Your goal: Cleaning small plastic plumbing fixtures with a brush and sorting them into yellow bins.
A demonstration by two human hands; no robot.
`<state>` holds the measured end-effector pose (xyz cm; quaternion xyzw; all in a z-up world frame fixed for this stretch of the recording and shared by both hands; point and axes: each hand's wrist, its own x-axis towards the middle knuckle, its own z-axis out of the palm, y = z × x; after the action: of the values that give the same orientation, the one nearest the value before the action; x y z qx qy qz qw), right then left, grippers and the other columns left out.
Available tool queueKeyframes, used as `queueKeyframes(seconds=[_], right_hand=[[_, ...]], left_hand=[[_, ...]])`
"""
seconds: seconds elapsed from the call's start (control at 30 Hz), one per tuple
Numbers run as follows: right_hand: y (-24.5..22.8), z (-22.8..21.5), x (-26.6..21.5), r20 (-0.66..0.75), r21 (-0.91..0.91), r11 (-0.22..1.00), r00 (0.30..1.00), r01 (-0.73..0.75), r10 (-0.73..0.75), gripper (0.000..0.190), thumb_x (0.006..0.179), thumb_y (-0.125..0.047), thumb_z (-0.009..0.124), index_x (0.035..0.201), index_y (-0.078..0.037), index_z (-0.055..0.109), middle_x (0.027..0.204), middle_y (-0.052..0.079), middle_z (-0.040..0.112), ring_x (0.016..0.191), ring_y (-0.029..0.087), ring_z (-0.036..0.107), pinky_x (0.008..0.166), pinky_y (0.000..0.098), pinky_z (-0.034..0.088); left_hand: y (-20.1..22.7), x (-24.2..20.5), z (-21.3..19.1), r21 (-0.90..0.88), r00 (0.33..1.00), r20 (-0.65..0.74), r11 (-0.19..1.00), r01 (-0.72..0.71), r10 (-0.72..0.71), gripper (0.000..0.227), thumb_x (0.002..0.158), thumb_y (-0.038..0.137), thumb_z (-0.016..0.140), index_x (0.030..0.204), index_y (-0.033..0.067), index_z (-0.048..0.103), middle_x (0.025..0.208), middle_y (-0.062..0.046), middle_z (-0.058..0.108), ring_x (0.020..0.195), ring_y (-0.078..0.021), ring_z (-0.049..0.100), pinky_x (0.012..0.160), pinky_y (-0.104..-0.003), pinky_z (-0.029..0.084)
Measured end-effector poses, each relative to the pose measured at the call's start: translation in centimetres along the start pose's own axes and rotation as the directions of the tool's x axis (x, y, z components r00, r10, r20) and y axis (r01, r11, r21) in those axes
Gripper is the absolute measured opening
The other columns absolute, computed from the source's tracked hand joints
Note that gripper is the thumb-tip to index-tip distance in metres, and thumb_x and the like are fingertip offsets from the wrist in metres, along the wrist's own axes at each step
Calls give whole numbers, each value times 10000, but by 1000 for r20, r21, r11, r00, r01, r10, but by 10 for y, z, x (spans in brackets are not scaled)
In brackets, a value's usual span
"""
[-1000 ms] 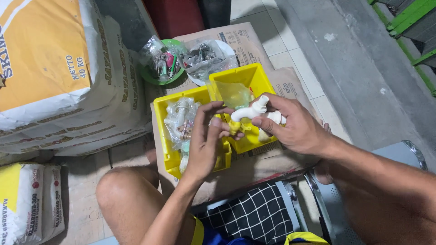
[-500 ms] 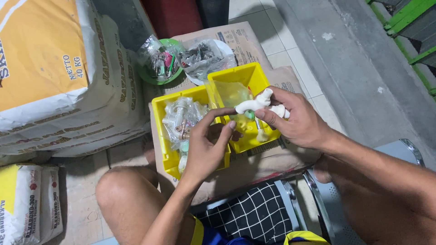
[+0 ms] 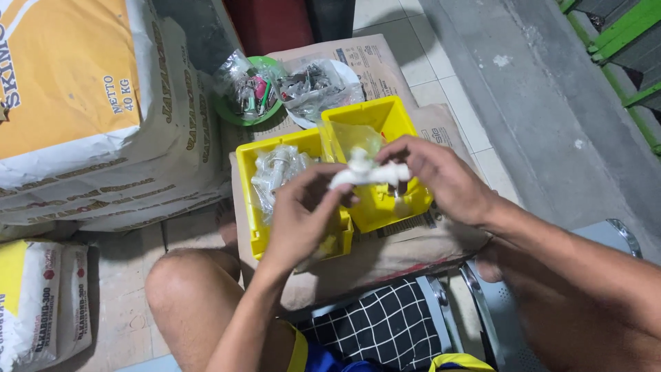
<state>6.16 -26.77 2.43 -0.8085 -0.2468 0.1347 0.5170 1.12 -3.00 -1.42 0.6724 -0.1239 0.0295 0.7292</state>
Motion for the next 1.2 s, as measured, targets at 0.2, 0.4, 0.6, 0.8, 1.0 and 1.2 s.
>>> queueKeyframes(seconds=[0.2, 0.4, 0.6, 0.8, 1.0, 1.2], right_hand=[[6, 9, 5, 275, -793, 586, 956, 168, 98, 235, 972, -130, 589, 1167, -125, 720, 1132, 124, 704, 1147, 301, 654, 1077, 483, 451], [67, 31, 2, 382, -920, 178, 897, 348, 220, 275, 916, -147, 683, 1181, -201, 733, 1261, 111, 649, 1273, 282, 571, 1200, 491, 327], [49, 22, 9, 359, -899, 292, 931, 325, 69, 407, 811, -192, 787, 1214, -211, 728, 1283, 129, 673, 1316, 297, 572, 1236, 498, 284], [43, -3, -3, -6, -356, 925, 990, 130, -141, 377, 907, 70, 542, 1261, -40, 609, 1167, 165, 704, 1190, 349, 632, 1108, 589, 398], [1, -22, -14, -144, -30, 986, 977, -163, 157, 351, 1029, -88, 413, 1375, -34, 432, 1029, 90, 574, 885, 163, 623, 791, 317, 599], [-40, -24, -23, -130, -450, 890, 991, -75, 18, 401, 864, 14, 638, 1264, 11, 622, 914, 98, 661, 617, 148, 579, 512, 259, 482]], left_hand=[[-2, 5, -26, -354, 971, -192, 933, 65, -141, 372, 1005, 83, 605, 1350, 1, 493, 1131, -225, 703, 1022, -282, 737, 914, -357, 629], [-2, -2, -31, -558, 971, -153, 827, 67, -182, 530, 952, 72, 657, 1429, 53, 426, 1165, -226, 698, 1094, -316, 733, 974, -356, 616], [-10, -2, -30, -577, 982, -108, 814, 66, -156, 425, 961, 58, 626, 1325, 72, 407, 1185, -317, 671, 1100, -388, 729, 945, -395, 624], [-9, -6, -27, -482, 987, -111, 875, 48, -115, 419, 989, 84, 607, 1348, 71, 393, 1223, -336, 660, 1090, -375, 730, 948, -403, 619], [1, -14, -25, -419, 990, -27, 901, 116, -140, 326, 992, 2, 588, 1289, 45, 460, 1295, -246, 662, 1082, -293, 735, 969, -355, 598], [3, -13, -13, -257, 993, -30, 961, 102, -113, 340, 963, -38, 642, 1273, 33, 522, 1221, -175, 708, 1046, -224, 744, 912, -282, 594]])
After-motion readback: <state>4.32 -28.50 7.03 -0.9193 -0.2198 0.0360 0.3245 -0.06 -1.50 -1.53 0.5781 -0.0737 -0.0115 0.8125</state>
